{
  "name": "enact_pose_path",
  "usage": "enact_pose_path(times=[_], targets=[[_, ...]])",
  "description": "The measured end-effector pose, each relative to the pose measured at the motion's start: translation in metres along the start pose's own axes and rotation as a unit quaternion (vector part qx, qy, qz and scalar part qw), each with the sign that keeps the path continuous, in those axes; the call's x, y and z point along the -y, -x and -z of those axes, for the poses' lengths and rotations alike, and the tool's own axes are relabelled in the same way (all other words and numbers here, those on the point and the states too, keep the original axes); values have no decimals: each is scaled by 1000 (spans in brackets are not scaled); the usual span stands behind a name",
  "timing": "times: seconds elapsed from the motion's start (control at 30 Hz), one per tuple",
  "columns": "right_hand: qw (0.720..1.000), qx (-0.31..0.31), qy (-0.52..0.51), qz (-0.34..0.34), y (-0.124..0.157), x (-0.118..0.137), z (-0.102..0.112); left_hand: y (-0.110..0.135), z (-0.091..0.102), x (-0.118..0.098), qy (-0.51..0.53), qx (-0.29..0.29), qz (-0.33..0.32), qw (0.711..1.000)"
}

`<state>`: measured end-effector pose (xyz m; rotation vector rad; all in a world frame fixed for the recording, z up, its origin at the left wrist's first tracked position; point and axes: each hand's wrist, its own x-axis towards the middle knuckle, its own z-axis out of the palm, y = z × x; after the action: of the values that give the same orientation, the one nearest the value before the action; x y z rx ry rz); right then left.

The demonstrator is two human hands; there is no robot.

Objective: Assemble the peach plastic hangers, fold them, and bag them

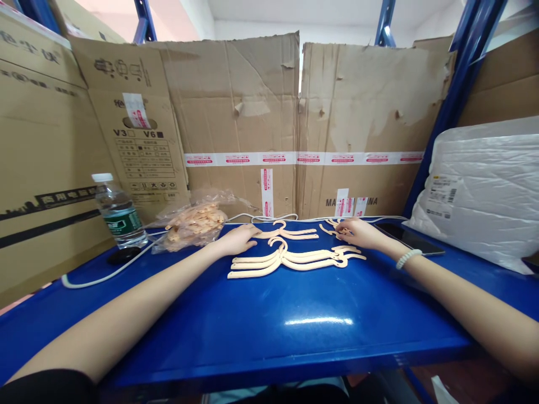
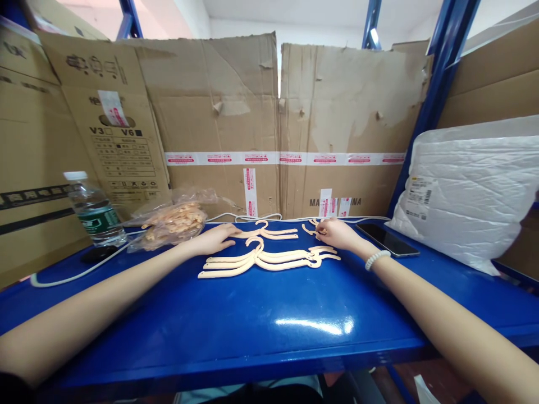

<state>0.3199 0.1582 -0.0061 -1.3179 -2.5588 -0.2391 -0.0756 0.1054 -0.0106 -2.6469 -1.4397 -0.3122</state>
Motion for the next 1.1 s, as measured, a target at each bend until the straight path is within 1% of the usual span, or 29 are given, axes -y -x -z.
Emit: enact_pose_path(times=[0.13,0.23,0.3,0.5,0.73,0.83,0.97,1.1], targets=[[998,10,57,-10,-2,11,-6,-2,-1,-1,-1,-15,0,1000],[998,8,63,-3,-2,13,-9,-3,-1,-4,-1,-20,2,1000],[999,6,49,-8,-3,12,-11,-3,-2,-5,0,-22,4,1000],[997,13,-62,-45,-9,8,-17,-6,-6,-6,7,-33,9,999],[988,37,-70,-130,-16,9,-16,-6,-7,-10,24,-67,25,997],[985,41,-67,-157,-16,11,-16,-4,-2,-14,22,-83,40,995],[980,21,-62,-189,-14,17,-17,0,10,-19,24,-115,56,992],[980,-20,-85,-177,-10,21,-11,9,24,-25,35,-146,69,986]])
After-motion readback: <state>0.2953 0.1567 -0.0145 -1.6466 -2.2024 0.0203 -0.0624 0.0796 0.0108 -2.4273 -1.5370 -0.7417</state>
